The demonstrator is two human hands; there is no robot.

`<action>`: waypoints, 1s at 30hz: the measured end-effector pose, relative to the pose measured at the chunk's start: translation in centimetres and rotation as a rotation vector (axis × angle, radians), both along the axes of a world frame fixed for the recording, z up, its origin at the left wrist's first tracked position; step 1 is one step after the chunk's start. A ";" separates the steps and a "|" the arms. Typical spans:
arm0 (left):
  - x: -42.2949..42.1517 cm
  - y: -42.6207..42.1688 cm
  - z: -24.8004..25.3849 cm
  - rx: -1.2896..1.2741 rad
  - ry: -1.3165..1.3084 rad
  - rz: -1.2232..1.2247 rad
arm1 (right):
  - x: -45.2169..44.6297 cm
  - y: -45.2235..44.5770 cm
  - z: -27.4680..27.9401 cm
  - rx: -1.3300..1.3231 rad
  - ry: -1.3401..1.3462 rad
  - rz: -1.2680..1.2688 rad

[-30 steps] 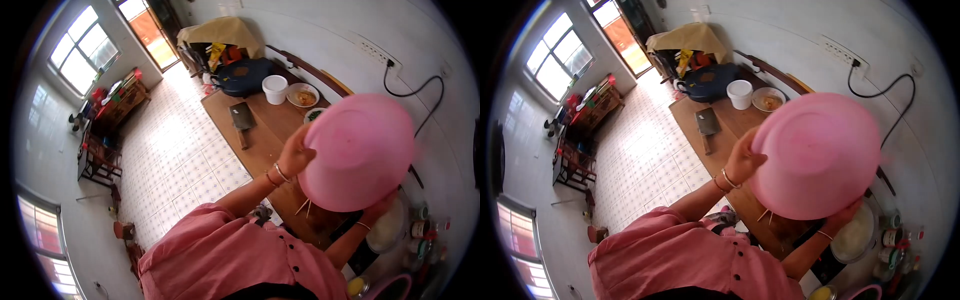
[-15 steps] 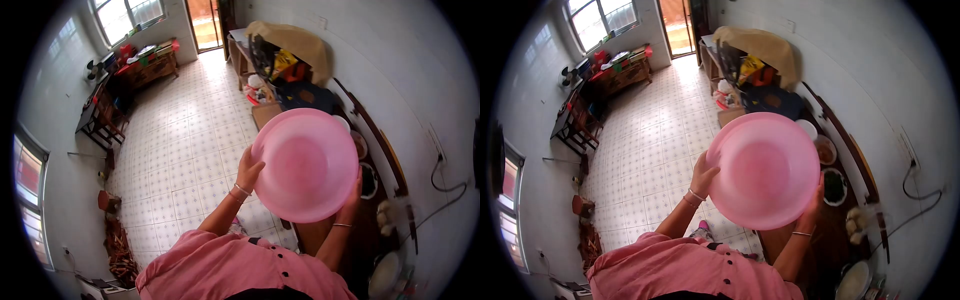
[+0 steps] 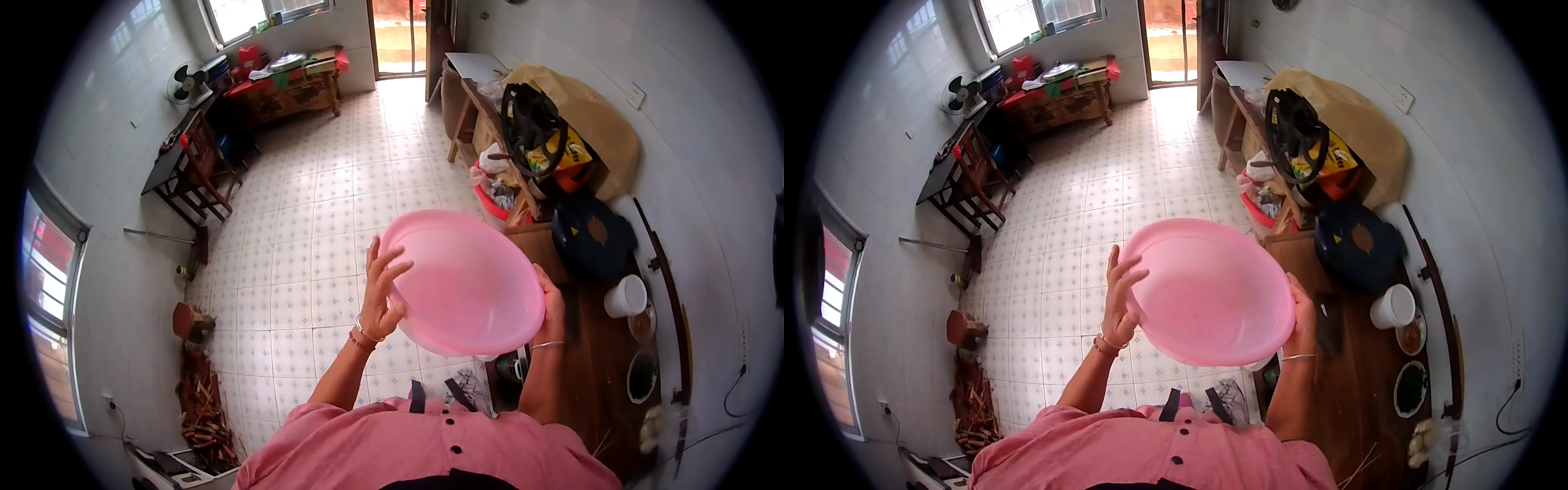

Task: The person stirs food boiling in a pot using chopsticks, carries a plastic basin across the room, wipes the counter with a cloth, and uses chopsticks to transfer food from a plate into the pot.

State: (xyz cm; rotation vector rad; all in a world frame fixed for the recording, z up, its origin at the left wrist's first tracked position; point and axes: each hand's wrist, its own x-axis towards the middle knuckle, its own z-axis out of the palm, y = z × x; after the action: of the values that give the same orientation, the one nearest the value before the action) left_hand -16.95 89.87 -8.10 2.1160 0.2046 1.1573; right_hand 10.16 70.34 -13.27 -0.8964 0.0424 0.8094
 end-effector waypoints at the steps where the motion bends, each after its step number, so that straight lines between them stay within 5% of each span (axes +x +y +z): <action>1: 0.5 0.9 1.1 0.046 -0.026 0.067 | 0.4 1.6 0.7 -0.002 0.049 0.075; 8: 5.2 13.6 -1.5 0.063 -0.148 0.204 | 5.8 15.4 -0.8 0.142 0.022 0.158; 15: 11.8 30.7 -0.1 -0.428 -0.198 0.393 | 14.2 35.0 -3.5 0.089 -0.296 0.151; 21: 16.7 43.3 0.9 -0.730 -0.270 0.473 | 17.2 47.2 2.8 -0.065 -0.638 0.190; 25: 20.7 51.1 0.4 -1.123 -0.266 0.403 | 20.7 55.3 -0.5 0.047 -0.444 0.183; 30: 28.2 61.9 -1.9 -1.272 -0.267 0.247 | 26.4 64.1 -4.3 0.030 -0.434 0.094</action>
State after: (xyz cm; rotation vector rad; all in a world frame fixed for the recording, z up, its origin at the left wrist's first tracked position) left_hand 11.27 151.80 -9.97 0.8235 0.8332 0.9906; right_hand 36.52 134.43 -17.55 -1.0351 -0.3927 0.6853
